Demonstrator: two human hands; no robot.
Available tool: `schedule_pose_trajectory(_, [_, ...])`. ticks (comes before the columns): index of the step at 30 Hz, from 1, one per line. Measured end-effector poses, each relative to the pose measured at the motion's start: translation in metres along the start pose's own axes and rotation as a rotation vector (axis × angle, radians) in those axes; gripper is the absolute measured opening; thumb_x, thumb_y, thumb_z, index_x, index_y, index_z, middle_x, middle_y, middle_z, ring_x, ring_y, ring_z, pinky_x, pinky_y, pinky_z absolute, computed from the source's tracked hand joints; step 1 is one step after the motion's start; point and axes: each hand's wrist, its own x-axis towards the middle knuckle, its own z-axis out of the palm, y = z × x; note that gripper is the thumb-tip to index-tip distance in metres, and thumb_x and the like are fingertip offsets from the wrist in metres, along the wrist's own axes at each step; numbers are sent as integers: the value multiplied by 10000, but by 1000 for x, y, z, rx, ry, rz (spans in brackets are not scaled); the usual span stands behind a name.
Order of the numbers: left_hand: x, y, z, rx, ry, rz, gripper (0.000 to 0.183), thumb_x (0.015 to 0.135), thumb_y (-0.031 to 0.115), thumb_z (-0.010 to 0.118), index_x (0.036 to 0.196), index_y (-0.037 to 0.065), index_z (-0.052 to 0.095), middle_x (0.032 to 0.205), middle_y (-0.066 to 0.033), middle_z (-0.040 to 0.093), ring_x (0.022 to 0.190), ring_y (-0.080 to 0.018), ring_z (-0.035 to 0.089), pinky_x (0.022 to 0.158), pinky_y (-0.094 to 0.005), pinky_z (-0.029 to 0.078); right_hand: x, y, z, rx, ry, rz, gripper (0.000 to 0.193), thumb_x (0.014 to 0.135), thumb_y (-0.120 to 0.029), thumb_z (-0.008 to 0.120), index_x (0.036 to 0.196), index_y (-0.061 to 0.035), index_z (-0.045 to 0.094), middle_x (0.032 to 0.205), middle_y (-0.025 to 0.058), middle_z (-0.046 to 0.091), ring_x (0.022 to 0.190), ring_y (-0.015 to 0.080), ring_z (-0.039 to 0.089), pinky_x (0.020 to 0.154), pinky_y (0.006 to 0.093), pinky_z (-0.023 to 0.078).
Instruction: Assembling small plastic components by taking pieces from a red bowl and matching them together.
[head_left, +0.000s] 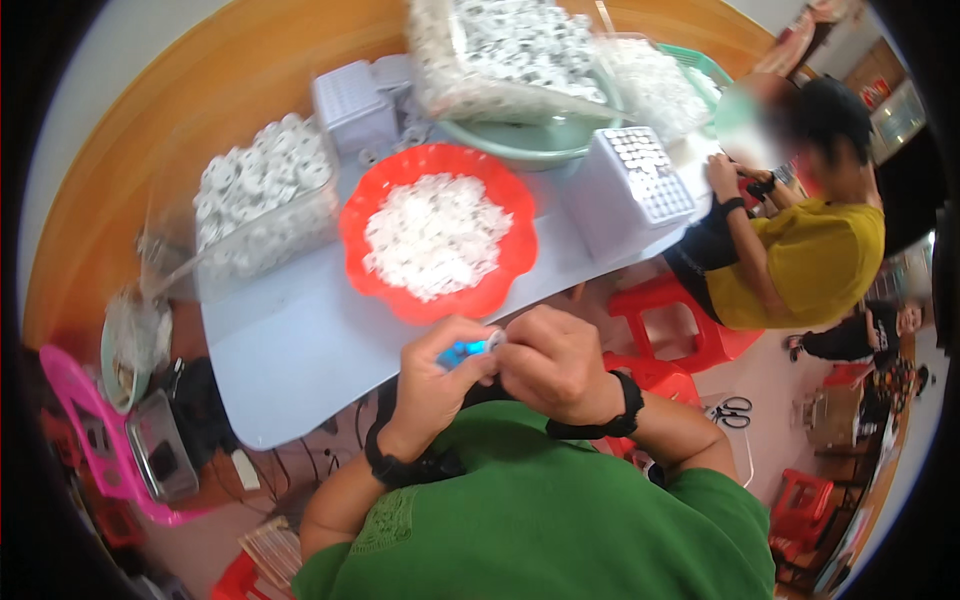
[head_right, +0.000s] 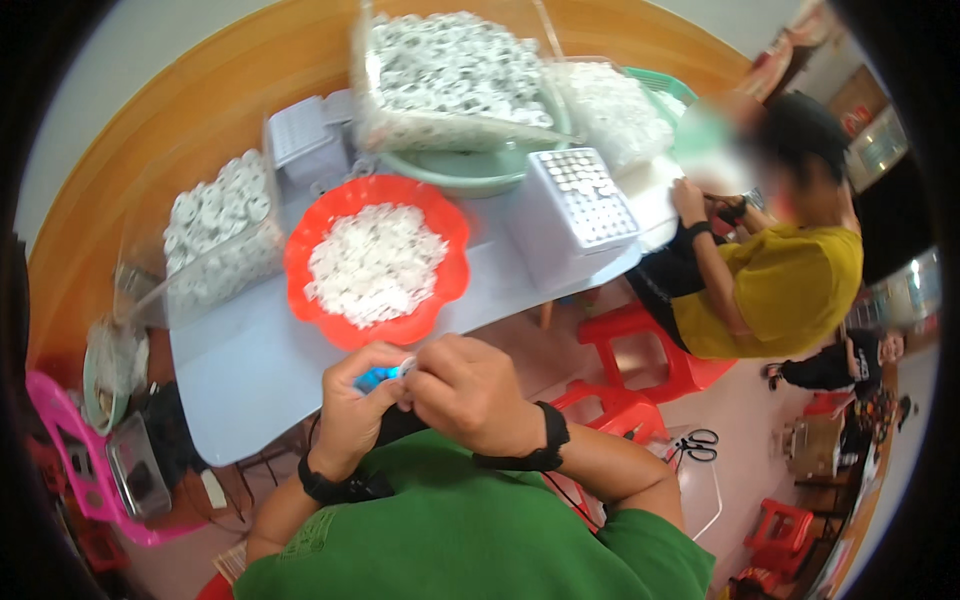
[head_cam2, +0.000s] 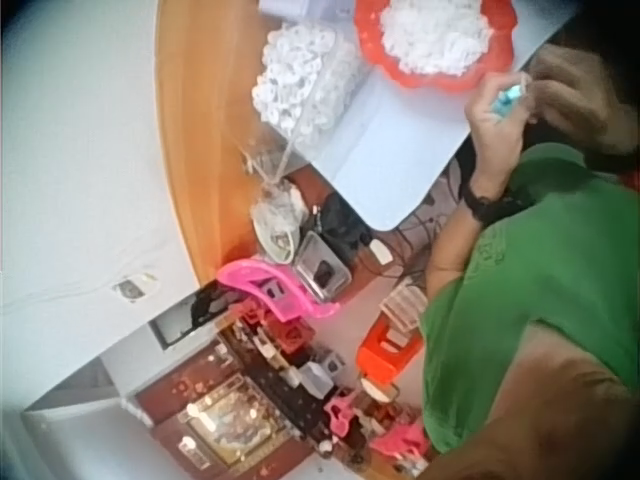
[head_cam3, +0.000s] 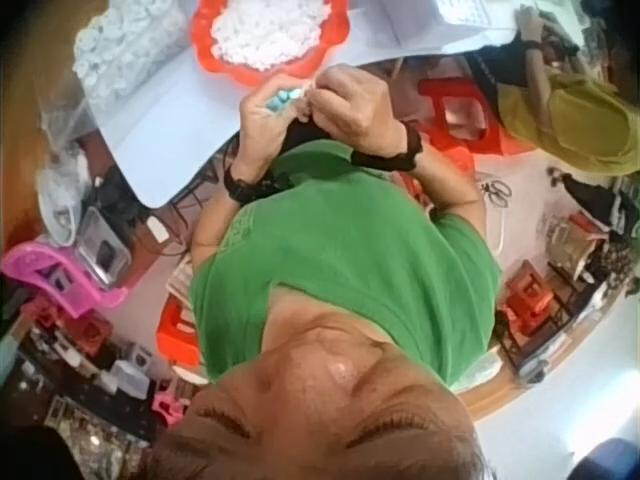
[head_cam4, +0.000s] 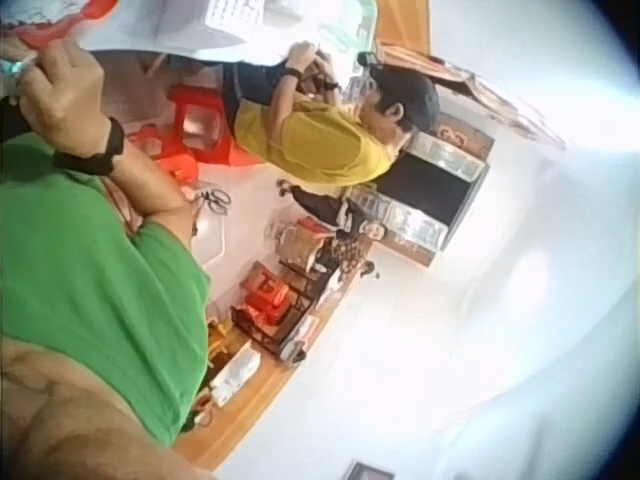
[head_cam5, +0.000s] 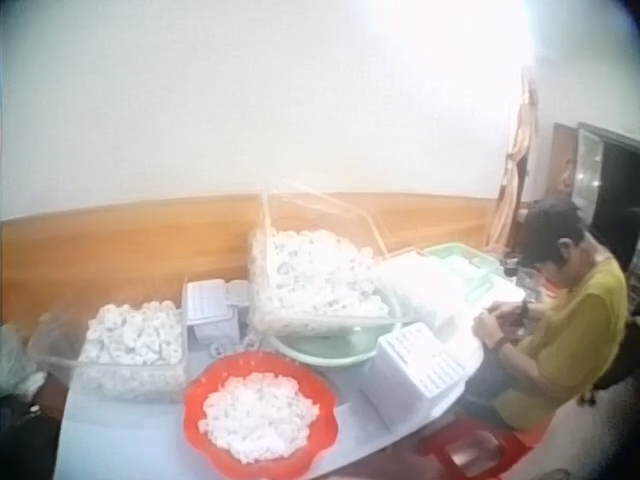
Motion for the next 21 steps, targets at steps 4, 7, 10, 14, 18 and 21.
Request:
schedule_pose_trajectory(4, [1,-6,-4,16,16,8,163,846,56,656,979,-27,610,880,-52,593,704,-95,567,608,-227,476,4,9,3,169,-120,-28,187,632,-55,661,728,-36,501,720,70,482,629,240,527,522,350,444])
schedule_pose_trajectory(7, [-4,-12,-11,-84,37,47,163,856,63,644,987,-29,610,876,-65,602,707,-104,572,601,-236,481,10,8,5,247,-161,-39,190,645,-60,659,749,-16,507,725,83,491,638,252,533,522,357,442])
schedule_pose_trajectory(10, [-7,-14,-15,-97,74,53,178,862,79,640,998,-31,609,885,-77,618,702,-112,578,594,-241,486,13,5,8,256,-193,41,165,660,-59,657,752,-23,524,736,92,512,653,269,548,527,364,445])
schedule_pose_trajectory(14, [-6,-1,-32,-185,184,-2,214,871,127,641,1005,-37,610,880,-85,636,689,-120,585,591,-239,489,30,24,10,386,-287,219,100,735,-42,633,763,-50,538,707,88,527,652,276,563,549,376,455])
schedule_pose_trajectory(18, [-11,8,-60,-285,199,-74,270,909,181,589,1036,-57,588,898,-157,655,682,-146,602,591,-251,502,54,64,21,-30,-307,337,78,721,-66,619,748,-31,555,693,121,563,666,321,584,562,412,454])
schedule_pose_trajectory(21, [-14,8,-69,-335,210,-93,269,926,163,553,1070,-65,567,943,-198,650,710,-168,615,622,-271,514,60,82,38,-163,-558,235,50,707,-76,596,722,-30,583,710,136,586,663,334,598,562,429,459])
